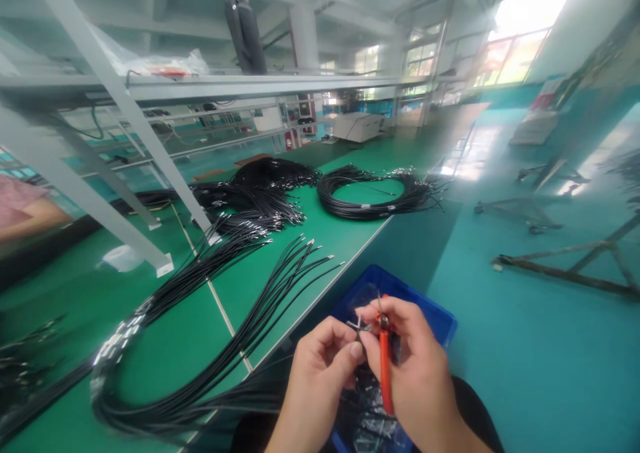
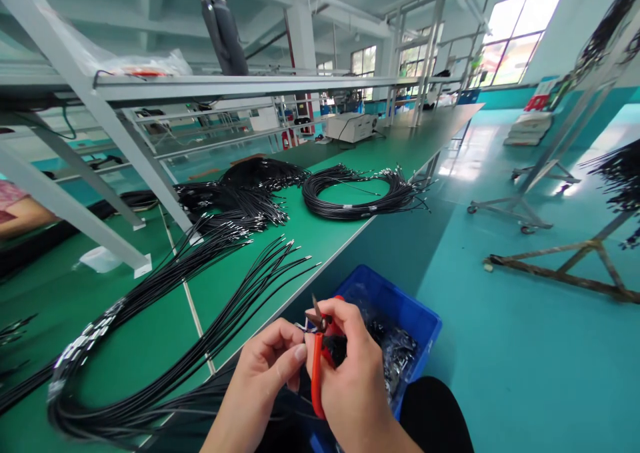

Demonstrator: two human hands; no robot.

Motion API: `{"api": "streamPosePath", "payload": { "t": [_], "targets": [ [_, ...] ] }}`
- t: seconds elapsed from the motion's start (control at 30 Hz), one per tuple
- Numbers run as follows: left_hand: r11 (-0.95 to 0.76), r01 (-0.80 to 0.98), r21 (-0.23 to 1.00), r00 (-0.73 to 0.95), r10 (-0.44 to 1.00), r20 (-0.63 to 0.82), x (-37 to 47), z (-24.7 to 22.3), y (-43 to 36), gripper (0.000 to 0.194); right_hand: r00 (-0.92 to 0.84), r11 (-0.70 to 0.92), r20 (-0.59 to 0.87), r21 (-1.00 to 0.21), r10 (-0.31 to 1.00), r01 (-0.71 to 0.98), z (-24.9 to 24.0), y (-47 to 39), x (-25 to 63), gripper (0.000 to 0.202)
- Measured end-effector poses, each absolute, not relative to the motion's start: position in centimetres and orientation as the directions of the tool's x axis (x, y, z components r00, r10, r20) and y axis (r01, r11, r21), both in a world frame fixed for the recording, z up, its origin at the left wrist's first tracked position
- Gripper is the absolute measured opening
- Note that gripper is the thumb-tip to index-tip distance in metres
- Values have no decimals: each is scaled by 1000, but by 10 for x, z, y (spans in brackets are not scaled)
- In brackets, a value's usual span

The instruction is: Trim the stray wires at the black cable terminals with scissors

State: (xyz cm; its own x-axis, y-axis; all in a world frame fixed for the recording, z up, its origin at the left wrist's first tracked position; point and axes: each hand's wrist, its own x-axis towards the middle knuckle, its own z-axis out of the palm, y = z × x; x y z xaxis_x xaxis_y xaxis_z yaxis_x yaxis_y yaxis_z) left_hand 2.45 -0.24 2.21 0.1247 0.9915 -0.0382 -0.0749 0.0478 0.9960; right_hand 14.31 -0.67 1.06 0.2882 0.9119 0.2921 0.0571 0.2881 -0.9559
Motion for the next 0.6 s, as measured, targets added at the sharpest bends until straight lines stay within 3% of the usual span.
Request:
{"api": "streamPosePath", "payload": {
  "t": [0.23,0.47,0.53,0.6],
  "targets": [
    [56,-68,996,130,990,-47,25,23,-7,21,290,224,228,-974,929,46,17,-6,138,24],
    [48,-161,986,59,998,-39,19,20,-5,18,351,308,426,-887,834,344,10,-11,141,25],
    [37,-178,983,49,998,-28,16,19,-2,16,339,279,383,-906,859,318,8,-16,144,25],
    [22,-170,985,46,999,-14,13,18,-1,15,255,216,254,-962,933,166,9,-22,147,27]
  ]
}}
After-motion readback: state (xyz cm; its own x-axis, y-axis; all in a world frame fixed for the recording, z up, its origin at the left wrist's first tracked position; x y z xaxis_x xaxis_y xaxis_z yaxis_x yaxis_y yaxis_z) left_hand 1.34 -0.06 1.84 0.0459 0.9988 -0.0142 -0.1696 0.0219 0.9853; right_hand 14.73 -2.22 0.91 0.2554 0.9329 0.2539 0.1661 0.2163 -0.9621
